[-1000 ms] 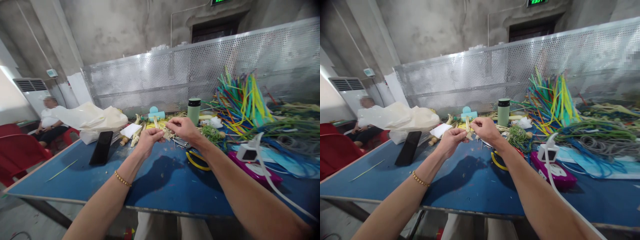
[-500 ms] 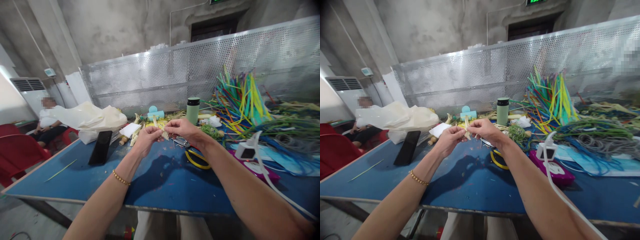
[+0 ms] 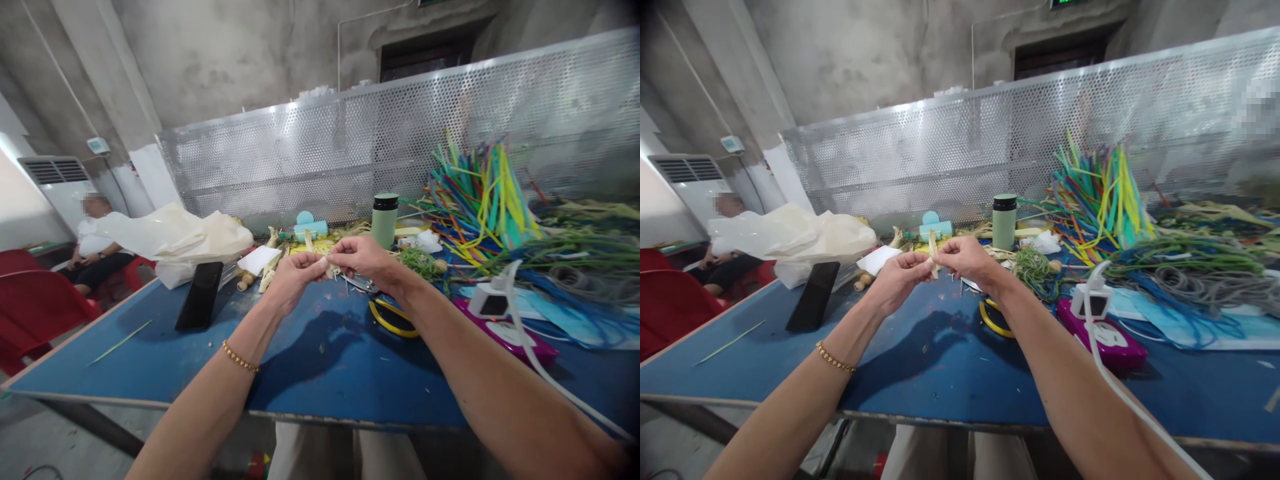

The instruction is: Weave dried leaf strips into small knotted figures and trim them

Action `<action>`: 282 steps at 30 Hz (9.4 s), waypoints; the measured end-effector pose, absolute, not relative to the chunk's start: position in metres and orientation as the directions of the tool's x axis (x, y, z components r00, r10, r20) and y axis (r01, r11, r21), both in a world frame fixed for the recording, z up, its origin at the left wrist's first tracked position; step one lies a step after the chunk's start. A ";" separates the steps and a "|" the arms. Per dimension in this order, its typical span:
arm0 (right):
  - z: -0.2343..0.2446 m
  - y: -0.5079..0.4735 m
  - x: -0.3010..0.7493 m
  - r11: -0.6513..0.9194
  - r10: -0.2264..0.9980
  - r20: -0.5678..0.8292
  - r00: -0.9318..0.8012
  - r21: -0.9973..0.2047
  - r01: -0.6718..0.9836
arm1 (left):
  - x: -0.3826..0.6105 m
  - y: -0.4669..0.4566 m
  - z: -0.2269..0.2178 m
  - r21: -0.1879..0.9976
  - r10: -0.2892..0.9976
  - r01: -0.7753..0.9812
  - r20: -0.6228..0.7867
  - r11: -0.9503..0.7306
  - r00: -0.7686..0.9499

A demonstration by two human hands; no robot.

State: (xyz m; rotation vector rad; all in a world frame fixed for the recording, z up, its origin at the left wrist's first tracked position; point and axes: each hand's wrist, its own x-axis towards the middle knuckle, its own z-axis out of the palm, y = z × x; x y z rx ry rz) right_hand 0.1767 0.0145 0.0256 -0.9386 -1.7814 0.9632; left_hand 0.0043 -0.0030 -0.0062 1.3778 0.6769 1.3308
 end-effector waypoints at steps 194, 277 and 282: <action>0.018 0.015 0.162 0.486 0.870 0.419 -0.261 -0.821 0.299 | 0.001 0.012 -0.013 0.857 0.949 -0.486 0.277 -0.173 0.150; 0.016 0.011 0.164 0.377 0.853 0.361 -0.377 -0.926 -0.034 | -0.004 -0.005 -0.009 0.955 0.811 -0.207 0.290 -0.212 0.507; 0.015 0.013 0.163 0.400 0.858 0.373 -0.354 -0.916 0.004 | -0.003 -0.005 -0.008 0.954 0.802 -0.189 0.297 -0.231 0.519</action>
